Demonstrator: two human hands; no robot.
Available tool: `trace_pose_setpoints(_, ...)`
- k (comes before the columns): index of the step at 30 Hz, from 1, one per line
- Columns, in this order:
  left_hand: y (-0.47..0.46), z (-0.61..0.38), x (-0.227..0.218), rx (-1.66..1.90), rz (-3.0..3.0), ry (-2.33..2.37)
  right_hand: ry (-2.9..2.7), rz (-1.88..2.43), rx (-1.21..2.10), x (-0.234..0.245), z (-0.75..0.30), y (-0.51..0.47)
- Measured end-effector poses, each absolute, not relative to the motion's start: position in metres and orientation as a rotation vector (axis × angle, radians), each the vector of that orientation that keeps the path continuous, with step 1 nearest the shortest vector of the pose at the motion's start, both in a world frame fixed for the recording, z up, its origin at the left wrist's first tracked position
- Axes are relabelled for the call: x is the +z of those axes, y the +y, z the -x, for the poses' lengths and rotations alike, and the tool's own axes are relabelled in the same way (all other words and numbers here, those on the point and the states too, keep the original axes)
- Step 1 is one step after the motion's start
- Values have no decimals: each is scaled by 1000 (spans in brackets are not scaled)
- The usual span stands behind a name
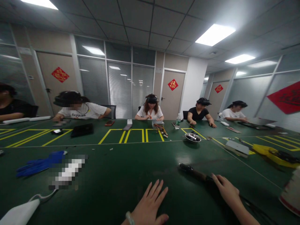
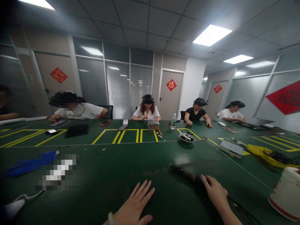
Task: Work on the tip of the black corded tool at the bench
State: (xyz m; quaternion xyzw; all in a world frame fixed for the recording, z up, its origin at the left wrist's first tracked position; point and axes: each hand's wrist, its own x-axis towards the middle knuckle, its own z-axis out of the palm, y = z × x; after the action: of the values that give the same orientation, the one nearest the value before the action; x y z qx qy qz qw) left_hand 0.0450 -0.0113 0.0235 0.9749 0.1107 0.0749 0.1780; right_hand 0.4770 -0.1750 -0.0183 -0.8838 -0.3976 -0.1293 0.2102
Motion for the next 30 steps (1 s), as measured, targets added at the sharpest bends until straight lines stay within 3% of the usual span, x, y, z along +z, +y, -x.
trace_pose_setpoints(3,-17,-50,23,268,-2776,384,-1278,2331,-45,-4,-403,-147)
trace_pose_setpoints(12,-17,-59,18,543,-2848,650,-1589,2006,196,9,-216,-79)
trace_pose_setpoints(17,-12,-55,16,521,-2834,761,-1753,1920,332,12,-216,-77)
trace_pose_setpoints(23,-10,-56,24,535,-2815,780,-1858,2051,-104,20,-272,-126)
trace_pose_setpoints(30,-4,-80,22,428,-2845,762,-1857,2187,-120,16,-291,-164)
